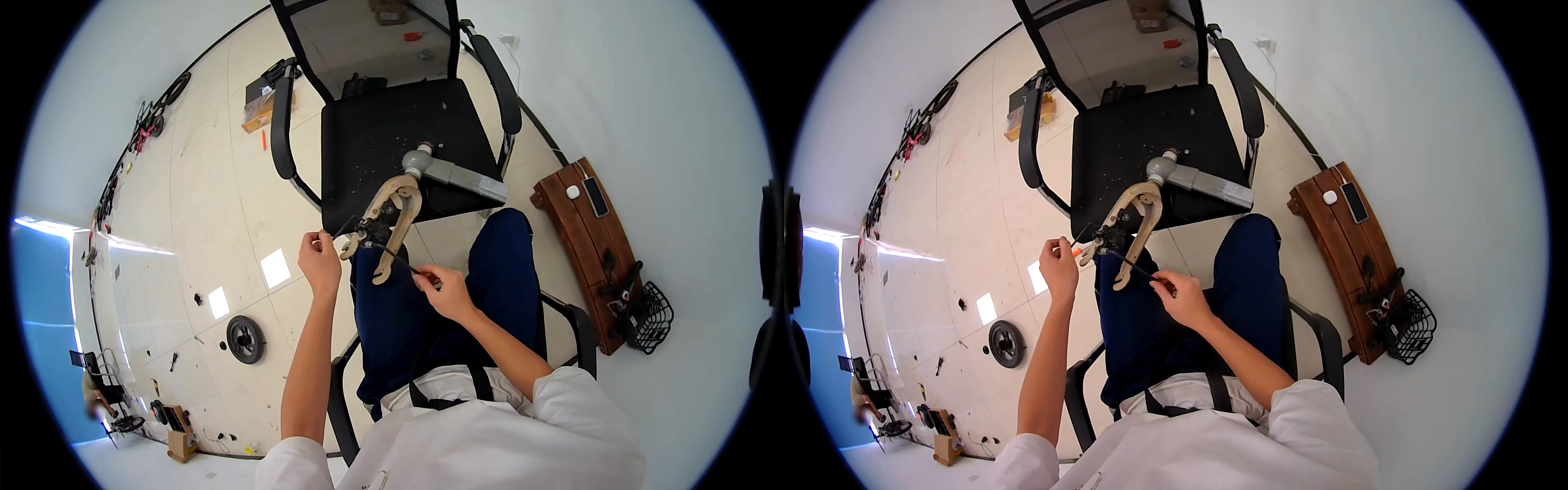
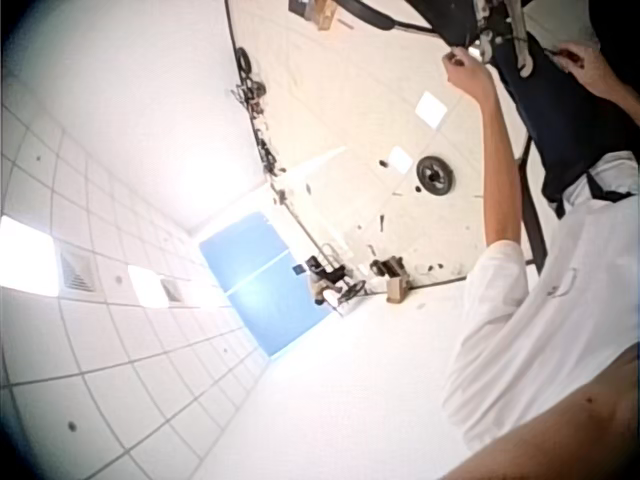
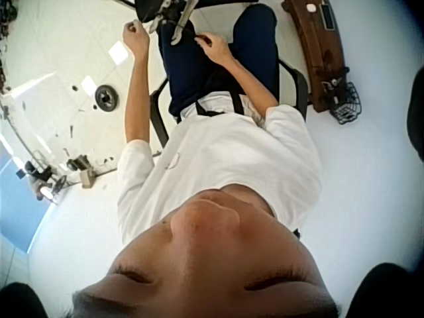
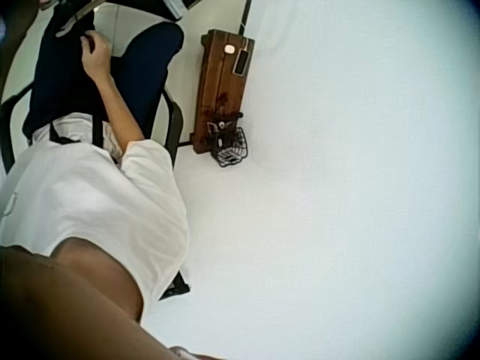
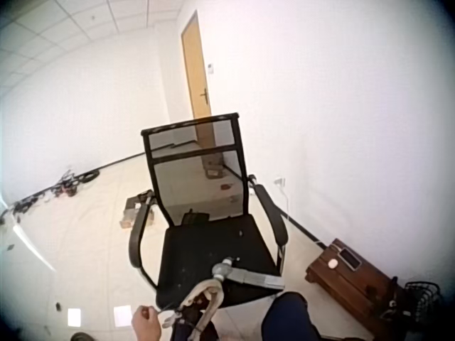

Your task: The person sits with a mechanical assembly on their lap and uses both hands to manipulate small components, attaching and adjusting parts of the device. The person repeatedly handles the assembly, turning it over and making fine adjustments to the internal mechanisms.

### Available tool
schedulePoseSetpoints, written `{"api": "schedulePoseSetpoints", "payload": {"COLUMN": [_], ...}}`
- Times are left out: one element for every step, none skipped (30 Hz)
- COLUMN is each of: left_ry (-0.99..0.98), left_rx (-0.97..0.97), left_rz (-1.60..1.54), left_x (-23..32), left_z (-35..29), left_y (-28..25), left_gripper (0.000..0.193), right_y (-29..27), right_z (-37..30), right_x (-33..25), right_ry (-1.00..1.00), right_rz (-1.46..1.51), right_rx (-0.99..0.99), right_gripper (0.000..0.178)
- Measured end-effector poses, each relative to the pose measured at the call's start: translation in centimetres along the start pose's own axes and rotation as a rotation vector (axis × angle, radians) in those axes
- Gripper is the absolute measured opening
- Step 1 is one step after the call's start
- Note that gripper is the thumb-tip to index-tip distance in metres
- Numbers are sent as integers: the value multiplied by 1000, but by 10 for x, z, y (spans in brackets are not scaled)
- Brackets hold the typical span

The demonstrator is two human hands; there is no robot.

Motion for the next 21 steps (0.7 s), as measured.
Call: {"api": "schedulePoseSetpoints", "payload": {"left_ry": [2,4,31,59,88,95,101,106,97,89,80,74,67,62,65,49,34,20,-1,21,43], "left_rx": [-9,-18,17,52,86,61,37,13,-38,-89,-141,-169,-197,-226,-249,-279,-310,-340,-370,-407,-438], "left_rz": [3,5,-18,-45,-71,-69,-67,-65,-64,-63,-62,-84,-106,-128,-110,-110,-109,-108,-70,-20,30], "left_x": [0,-1,-4,-11,-16,-20,-22,-24,-22,-19,-16,-14,-11,-8,0,2,2,6,10,12,13], "left_z": [1,2,2,3,5,7,11,14,17,20,23,27,30,34,38,43,50,55,59,63,67], "left_y": [0,0,-2,1,2,7,10,13,17,22,28,32,37,41,44,50,57,64,70,78,84], "left_gripper": [31,31,31,31,31,31,31,31,31,31,31,31,31,30,29,29,29,29,27,26,25], "right_y": [0,1,3,4,6,9,15,22,30,37,44,49,51,54,56,58,59,61,61,62,63], "right_z": [2,2,-1,-4,-10,-17,-22,-27,-30,-32,-35,-35,-34,-32,-29,-26,-23,-19,-15,-11,-7], "right_x": [0,-1,-9,-17,-26,-36,-48,-57,-65,-74,-77,-86,-97,-104,-108,-111,-114,-116,-118,-122,-126], "right_ry": [-4,2,11,18,6,44,-78,-199,-343,-486,-498,-518,-541,-563,-608,-654,-700,-712,-724,-736,-716], "right_rz": [-15,-9,-1,5,-18,10,-40,-90,-70,-49,-44,-39,-30,-21,-26,-32,-37,-48,-58,-69,-82], "right_rx": [-3,-6,-14,-20,-21,-9,-39,-70,-66,-63,-106,-138,-171,-203,-206,-208,-211,-238,-265,-292,-327], "right_gripper": [20,21,22,24,29,30,28,27,24,22,18,18,17,16,16,15,15,14,13,12,13]}}
Point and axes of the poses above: each hand's wrist, its own z-axis towards the middle knuckle, its own y-axis out of the palm, x = y × z, the point moved 5 cm from there along z, towards the middle knuckle, and after that the axes turned 10 degrees about x, right-handed, at the moved point
